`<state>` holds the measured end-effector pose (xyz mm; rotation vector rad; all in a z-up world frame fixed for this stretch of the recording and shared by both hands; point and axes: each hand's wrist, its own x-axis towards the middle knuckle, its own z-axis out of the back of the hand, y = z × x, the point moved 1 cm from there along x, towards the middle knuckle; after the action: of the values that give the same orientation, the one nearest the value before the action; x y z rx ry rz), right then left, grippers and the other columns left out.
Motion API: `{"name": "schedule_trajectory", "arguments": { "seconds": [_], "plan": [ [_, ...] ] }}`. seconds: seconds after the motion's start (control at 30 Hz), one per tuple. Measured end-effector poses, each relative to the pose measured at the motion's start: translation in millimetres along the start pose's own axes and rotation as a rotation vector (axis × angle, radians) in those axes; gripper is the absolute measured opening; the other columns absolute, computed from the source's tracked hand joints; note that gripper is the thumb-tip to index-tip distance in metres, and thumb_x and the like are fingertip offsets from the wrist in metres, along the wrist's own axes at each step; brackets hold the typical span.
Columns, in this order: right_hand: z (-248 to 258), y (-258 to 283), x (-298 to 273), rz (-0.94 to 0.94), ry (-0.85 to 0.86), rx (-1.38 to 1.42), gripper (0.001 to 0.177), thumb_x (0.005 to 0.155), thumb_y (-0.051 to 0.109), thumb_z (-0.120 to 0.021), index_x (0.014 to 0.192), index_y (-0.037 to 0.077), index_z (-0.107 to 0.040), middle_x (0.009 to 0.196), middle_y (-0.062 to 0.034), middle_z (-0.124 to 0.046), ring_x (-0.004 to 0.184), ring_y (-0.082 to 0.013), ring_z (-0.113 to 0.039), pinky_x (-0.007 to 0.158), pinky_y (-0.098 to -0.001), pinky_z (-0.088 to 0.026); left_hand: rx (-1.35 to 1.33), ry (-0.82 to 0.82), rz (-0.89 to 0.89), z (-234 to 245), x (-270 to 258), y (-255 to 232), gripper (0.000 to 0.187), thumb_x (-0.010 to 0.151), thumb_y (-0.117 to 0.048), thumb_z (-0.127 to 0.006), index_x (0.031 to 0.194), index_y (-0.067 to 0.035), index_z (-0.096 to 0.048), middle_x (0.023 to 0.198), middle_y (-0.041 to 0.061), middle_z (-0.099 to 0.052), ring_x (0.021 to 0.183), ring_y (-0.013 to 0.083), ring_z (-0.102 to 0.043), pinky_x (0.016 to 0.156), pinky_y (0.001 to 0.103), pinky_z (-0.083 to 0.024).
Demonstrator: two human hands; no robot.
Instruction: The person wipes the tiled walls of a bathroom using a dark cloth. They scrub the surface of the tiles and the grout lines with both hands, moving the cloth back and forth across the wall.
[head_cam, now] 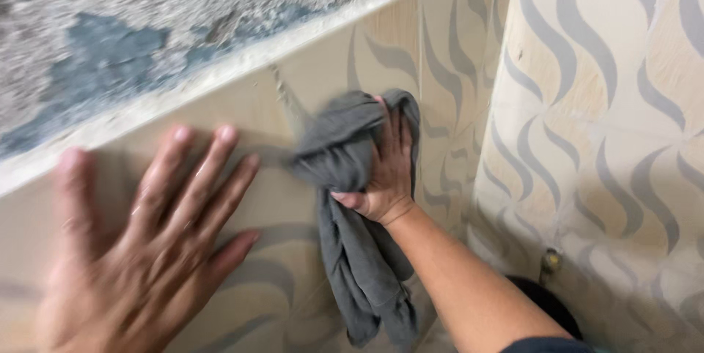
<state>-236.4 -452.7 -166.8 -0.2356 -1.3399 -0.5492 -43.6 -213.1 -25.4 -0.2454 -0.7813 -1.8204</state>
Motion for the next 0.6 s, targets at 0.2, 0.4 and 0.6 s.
{"name": "schedule_trajectory", "arguments": {
  "seconds": [0.2,0.4,0.6],
  "plan": [
    [-21.7,-60.4,-20.7,-0.196,-0.106,-0.046,0.100,0.090,0.083,-0.029,0.155,0.009,-0.045,0.168,-0.0293,-0.027,0.160,-0.0473,-0.021,0.134,-0.0613,-0.015,0.047,-0.014,0.009,-22.5,1.8,9.7,0.083,0.099,-0.072,-0.014,0.168,-0.026,-0.019,0.176,0.002,-0.012,0.162,0.0286,-0.010,0.116,0.077,-0.001],
    [-61.2,-18.6,-56.9,-0.227,-0.281,-0.009,0.094,0.104,0.071,-0.040,0.164,0.001,-0.019,0.169,-0.0326,-0.018,0.159,-0.0499,-0.017,0.132,-0.0617,-0.013,0.024,-0.081,-0.035,-11.1,2.8,2.1,0.083,0.102,-0.067,-0.018,0.171,-0.021,-0.017,0.179,0.004,-0.010,0.162,0.0290,-0.009,0.121,0.072,0.000],
    [-28.9,194.6,-63.6,-0.592,-0.120,0.696,0.127,0.081,0.079,-0.066,0.150,-0.010,-0.009,0.157,-0.0320,-0.034,0.147,-0.0463,-0.042,0.126,-0.0597,-0.025,0.028,-0.019,-0.042,3.7,3.6,-3.0,0.082,0.103,-0.068,-0.022,0.172,-0.023,-0.020,0.179,0.004,-0.012,0.161,0.0248,-0.005,0.122,0.064,0.001]
  ]
}}
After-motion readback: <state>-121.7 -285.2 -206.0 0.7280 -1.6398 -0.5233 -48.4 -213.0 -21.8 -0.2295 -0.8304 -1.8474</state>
